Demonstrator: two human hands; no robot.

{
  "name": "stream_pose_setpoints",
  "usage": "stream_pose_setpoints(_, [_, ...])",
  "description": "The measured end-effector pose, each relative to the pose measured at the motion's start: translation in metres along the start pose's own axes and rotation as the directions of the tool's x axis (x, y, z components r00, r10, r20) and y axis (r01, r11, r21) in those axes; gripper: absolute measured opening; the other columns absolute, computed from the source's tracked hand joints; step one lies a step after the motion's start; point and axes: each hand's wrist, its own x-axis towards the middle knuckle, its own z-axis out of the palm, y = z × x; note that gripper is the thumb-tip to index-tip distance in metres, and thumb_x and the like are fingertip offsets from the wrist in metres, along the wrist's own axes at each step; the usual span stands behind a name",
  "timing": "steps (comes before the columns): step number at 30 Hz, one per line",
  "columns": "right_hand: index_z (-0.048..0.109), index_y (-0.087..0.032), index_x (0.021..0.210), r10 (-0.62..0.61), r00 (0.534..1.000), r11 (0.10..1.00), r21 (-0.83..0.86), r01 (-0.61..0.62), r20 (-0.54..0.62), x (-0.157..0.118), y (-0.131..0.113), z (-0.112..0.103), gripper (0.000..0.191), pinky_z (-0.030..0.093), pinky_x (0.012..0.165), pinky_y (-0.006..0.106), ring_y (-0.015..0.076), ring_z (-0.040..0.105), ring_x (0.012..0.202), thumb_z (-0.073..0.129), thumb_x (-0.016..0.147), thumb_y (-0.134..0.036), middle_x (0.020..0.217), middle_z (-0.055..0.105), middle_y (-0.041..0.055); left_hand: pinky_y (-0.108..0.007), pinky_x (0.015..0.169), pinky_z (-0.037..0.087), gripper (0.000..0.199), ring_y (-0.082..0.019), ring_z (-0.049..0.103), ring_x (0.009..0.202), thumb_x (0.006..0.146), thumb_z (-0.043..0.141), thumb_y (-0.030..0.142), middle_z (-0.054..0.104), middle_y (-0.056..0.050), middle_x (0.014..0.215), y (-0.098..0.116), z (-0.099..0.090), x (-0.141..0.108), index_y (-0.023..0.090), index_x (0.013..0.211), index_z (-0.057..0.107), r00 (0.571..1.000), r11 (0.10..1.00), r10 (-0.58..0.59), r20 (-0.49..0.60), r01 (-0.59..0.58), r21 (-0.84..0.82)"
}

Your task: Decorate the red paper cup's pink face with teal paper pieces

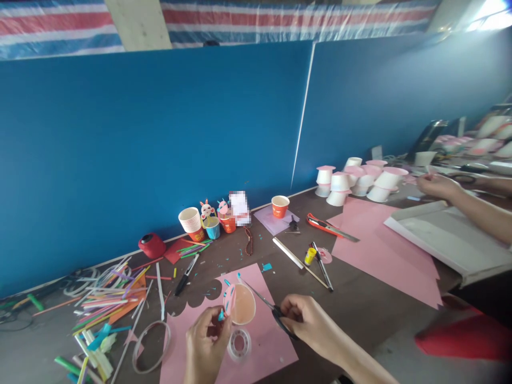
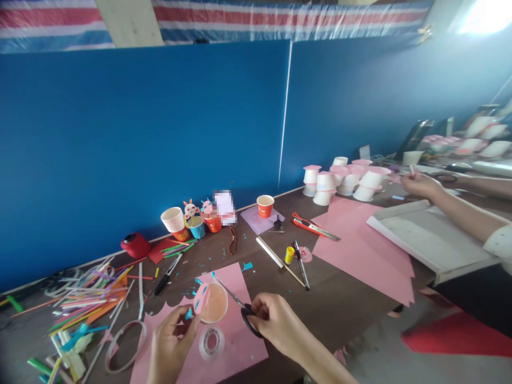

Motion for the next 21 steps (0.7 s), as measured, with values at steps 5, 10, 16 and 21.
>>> stream_pose_setpoints(5, [0.050,-0.014,0.067,0.000,1.000,1.000,-0.003,0.000,-0.009,-0.002,0.000,0.000,0.008,0.023,0.044,0.017,0.0066,0.034,0.049,0.053,0.070,-0.020,0.053,0.042,-0.0044,-0.018,0.048,0.046,0.018,-0.012,0.056,0.052,0.072,0.056,0.029,0.059,-0.001,0.064,-0.004,-0.003,0.004,0.014,0.080,0.060,0.999,0.999,-0.037,0.005,0.037,-0.008])
stream_pose_setpoints(10, [0.048,-0.015,0.064,-0.002,1.000,1.000,-0.025,0.002,-0.018,-0.005,-0.002,0.001,0.010,0.024,0.044,0.017,0.0070,0.035,0.050,0.054,0.070,-0.021,0.052,0.041,-0.0043,-0.018,0.049,0.044,0.017,-0.012,0.053,0.053,0.072,0.055,0.029,0.057,-0.001,0.061,-0.010,-0.009,0.010,0.013,0.078,0.059,1.000,1.000,-0.025,0.001,0.025,0.005])
stream_pose_setpoints(16, [0.049,-0.015,0.065,-0.027,0.998,0.997,-0.077,0.023,-0.053,-0.005,0.001,-0.001,0.005,0.025,0.046,0.018,0.0074,0.036,0.052,0.053,0.068,-0.017,0.054,0.042,-0.0040,-0.019,0.050,0.042,0.015,-0.012,0.052,0.054,0.072,0.055,0.029,0.056,0.000,0.059,-0.014,-0.013,0.018,0.014,0.070,0.056,0.999,0.998,-0.045,0.004,0.045,0.036])
stream_pose_setpoints(21, [0.046,-0.016,0.065,-0.064,0.996,0.988,-0.142,0.055,-0.059,-0.004,-0.004,-0.004,0.011,0.022,0.046,0.018,0.0070,0.033,0.052,0.054,0.070,-0.021,0.055,0.036,-0.0052,-0.018,0.048,0.041,0.015,-0.011,0.050,0.052,0.072,0.054,0.029,0.053,0.001,0.057,-0.012,-0.013,0.020,0.015,0.067,0.056,0.999,0.998,-0.035,0.005,0.034,0.050])
